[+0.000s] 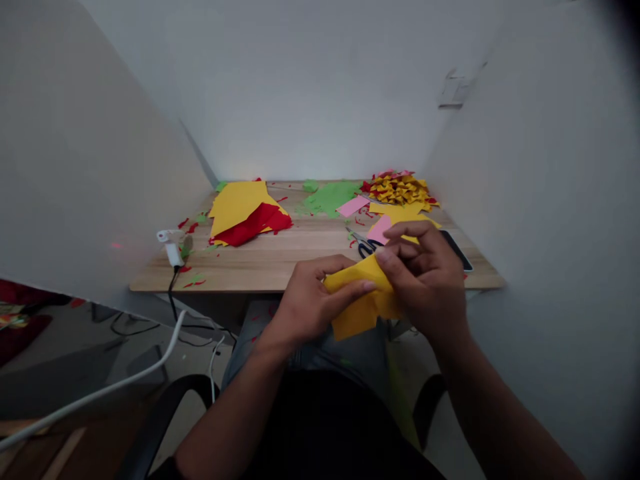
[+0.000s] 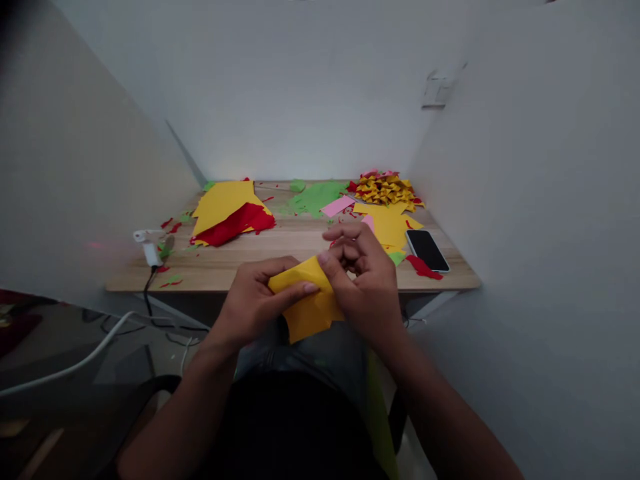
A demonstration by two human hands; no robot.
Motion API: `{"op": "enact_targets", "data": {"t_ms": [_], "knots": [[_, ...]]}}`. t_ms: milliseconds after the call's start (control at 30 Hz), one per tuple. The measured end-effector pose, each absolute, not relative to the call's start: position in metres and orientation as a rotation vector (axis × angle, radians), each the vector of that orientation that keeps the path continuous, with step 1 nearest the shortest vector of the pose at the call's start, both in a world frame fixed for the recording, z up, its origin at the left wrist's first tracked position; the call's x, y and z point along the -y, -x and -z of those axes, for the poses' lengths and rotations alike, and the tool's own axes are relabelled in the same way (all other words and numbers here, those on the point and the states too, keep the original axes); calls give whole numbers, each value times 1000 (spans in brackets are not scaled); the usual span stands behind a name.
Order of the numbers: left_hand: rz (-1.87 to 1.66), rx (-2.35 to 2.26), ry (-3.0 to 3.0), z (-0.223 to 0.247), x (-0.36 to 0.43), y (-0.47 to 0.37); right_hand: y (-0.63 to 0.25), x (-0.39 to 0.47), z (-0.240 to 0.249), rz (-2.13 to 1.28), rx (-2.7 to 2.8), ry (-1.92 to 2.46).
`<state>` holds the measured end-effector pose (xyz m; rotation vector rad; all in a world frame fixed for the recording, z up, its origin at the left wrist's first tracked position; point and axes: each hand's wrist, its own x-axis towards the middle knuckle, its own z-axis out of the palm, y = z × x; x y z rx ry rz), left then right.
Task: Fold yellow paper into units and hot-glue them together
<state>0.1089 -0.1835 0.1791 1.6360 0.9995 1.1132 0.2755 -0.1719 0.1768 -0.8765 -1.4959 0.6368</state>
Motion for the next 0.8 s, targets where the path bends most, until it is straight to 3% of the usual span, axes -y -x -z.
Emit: {"op": "enact_targets", "data": {"t_ms": [433, 800], "knots": [[-1286, -935, -1508, -175, 177, -103, -283, 166, -177, -269, 1869, 857], [-1468, -918, -1473, -168, 173, -103, -281, 167, -175, -298, 1816, 901]]}}
